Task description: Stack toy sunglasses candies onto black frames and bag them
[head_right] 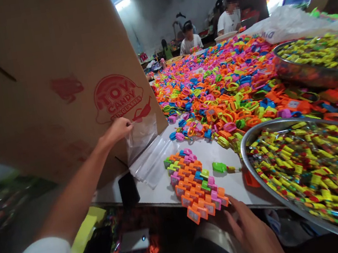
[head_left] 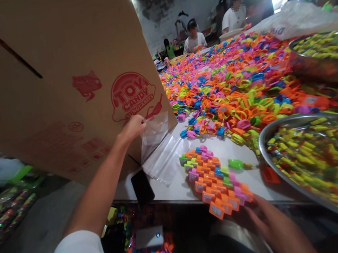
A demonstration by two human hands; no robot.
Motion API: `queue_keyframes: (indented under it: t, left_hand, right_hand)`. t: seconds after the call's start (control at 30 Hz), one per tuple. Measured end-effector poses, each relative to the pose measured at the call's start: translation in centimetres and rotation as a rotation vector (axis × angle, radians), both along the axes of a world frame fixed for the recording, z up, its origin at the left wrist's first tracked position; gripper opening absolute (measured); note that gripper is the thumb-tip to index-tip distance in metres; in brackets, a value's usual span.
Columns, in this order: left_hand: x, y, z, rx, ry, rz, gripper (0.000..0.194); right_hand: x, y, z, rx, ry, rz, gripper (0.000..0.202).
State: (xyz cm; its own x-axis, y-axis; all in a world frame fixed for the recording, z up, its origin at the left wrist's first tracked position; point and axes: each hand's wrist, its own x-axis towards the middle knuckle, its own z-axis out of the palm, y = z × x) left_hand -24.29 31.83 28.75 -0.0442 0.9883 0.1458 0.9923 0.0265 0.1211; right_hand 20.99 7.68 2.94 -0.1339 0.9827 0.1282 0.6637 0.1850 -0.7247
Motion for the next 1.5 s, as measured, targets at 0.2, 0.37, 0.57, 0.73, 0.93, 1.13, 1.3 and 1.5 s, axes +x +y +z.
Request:
queue_keyframes:
  t: [0.2,0.37,0.57,0.73,0.93,1.13,1.3,1.5]
  left_hand:
    - [0.5,-1.3,5.4,0.059,0.107,0.047,0.020]
    - [0.8,-2.1,9.7,0.158,0.191,0.098,0.016]
    - [3.4,-4.4,13.3,0.293,0.228,0.056,0.021]
    - [9.0,-9.3,13.0,0.358,0.243,-0.055,0.024]
    - [17.0,-17.6,7.5,0.277,0.366,-0.364,0.029]
    - [20.6,-25.8,0.2,0.511,0.270,-0.747,0.022]
    - [19.2,-30.6,-6.8,0.443,-0.037,-0.298,0.022]
    - [19.4,-31.3,-12.0,0.313,-0.407,0.226,0.032]
  right_hand:
    - [-1.3,1.8,1.8,-0.014,0.018,0.124,0.033]
    - [-1.9,1.6,1.5,-0.034,0.019,0.133,0.033]
    - [-2.5,0.5,1.3,0.015,0.073,0.104,0.031]
    - [-1.4,0.8,2.5,0.109,0.049,0.020,0.035]
    - [-1.9,1.2,14.1,0.524,0.184,-0.170,0.039]
    - [-3.9,4.5,19.4,0.780,-0.244,0.099,0.037]
    - [-2.7,4.1,16.3,0.779,-0.388,-0.047,0.019]
    - [-4.0,0.7,14.8,0.732,-0.248,-0.122,0.023]
